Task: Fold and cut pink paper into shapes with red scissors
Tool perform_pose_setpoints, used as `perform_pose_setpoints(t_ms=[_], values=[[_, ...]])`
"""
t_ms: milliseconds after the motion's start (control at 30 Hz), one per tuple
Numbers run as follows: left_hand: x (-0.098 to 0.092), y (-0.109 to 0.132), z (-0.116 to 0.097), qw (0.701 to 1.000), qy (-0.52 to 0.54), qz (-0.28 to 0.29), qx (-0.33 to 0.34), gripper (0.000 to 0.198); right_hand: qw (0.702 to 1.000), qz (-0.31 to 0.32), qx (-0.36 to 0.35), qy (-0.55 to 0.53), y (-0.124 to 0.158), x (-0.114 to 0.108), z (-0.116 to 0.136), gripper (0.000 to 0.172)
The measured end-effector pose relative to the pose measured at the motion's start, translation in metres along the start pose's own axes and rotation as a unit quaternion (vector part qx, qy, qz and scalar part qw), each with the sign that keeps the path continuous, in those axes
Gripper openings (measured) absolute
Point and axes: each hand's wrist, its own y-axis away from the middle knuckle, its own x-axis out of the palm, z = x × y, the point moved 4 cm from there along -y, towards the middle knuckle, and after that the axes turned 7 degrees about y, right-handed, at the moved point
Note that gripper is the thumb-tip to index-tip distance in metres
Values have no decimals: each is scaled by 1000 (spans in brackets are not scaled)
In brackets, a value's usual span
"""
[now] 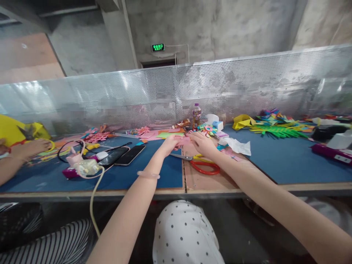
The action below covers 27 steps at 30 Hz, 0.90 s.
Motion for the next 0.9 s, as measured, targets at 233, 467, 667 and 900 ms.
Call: perform_pose_setpoints(t_ms=[233,467,667,900], values=[[-1,-6,-6,987,-75,-63,125,17,841,114,338,-407,8,25,-11,27],[1,-8,-7,982,-91,-79,142,18,851,100,306,-414,4,24,6,21],[2,-10,-4,985,-93,-22,145,22,956,27,207,-207,0,6,-7,16],[-8,-9,-5,980,-132,-26,145,12,977,29,176,-121,-2,11,-12,11]])
